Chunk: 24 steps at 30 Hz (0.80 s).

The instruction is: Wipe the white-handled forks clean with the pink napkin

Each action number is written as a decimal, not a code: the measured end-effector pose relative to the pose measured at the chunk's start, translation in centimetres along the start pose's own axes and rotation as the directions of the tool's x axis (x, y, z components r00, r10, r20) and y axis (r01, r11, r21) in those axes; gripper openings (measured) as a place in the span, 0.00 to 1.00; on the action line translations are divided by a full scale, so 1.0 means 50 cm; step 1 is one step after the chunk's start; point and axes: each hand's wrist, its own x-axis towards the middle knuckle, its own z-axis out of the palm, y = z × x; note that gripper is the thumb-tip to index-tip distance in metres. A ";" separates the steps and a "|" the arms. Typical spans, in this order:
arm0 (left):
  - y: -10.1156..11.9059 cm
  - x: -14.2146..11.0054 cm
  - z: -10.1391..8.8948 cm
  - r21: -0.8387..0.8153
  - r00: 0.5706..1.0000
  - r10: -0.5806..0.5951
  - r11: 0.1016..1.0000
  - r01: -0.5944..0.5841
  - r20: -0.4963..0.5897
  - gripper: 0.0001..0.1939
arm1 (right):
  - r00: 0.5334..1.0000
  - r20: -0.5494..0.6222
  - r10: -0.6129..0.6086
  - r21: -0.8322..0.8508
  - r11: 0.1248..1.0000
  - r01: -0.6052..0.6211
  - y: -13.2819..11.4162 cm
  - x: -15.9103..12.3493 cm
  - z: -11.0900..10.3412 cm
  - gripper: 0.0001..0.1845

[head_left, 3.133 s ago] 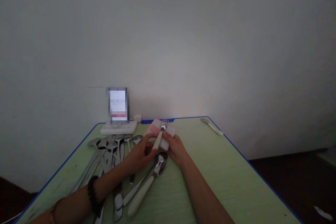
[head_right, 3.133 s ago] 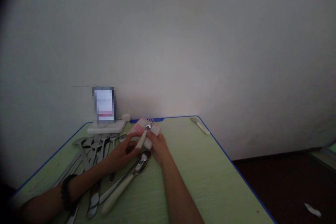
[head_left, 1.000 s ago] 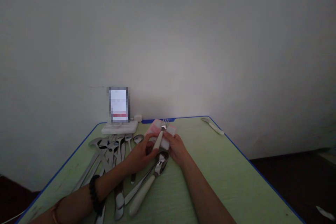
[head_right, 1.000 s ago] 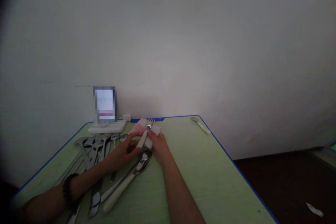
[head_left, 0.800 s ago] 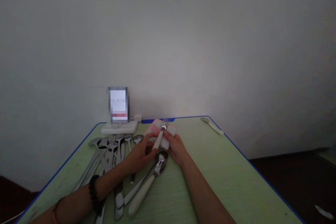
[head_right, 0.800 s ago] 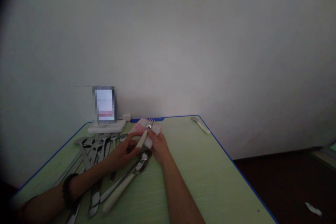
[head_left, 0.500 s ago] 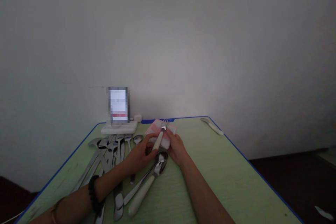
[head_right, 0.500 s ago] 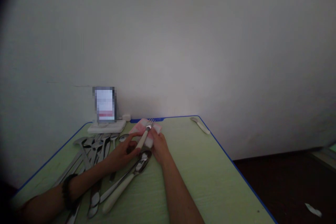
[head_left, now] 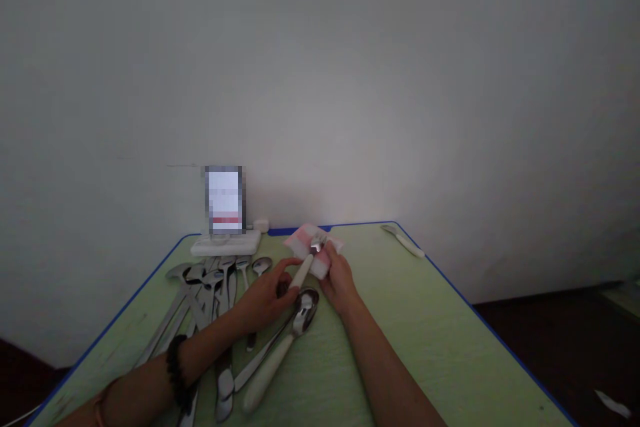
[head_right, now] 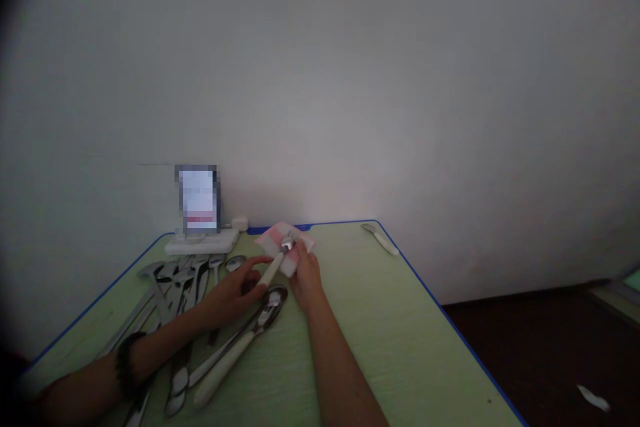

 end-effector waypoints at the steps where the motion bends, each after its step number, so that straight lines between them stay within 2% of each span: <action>1: 0.000 0.000 0.000 0.006 1.000 -0.002 1.000 0.002 -0.004 0.22 | 1.000 0.010 0.001 -0.005 1.000 -0.001 0.001 -0.001 -0.001 0.13; 7: -0.003 0.001 0.002 0.022 1.000 0.009 1.000 -0.009 -0.015 0.22 | 0.999 0.034 0.006 -0.026 1.000 -0.005 0.002 -0.003 -0.001 0.13; 19: 0.002 0.000 0.001 0.021 1.000 -0.007 1.000 0.007 0.005 0.21 | 1.000 0.010 0.022 -0.020 1.000 -0.022 -0.003 -0.008 0.006 0.13; 24: 0.003 -0.001 0.000 -0.014 1.000 -0.012 1.000 0.012 -0.017 0.23 | 0.999 -0.043 0.007 0.035 0.999 -0.006 -0.004 -0.005 0.006 0.10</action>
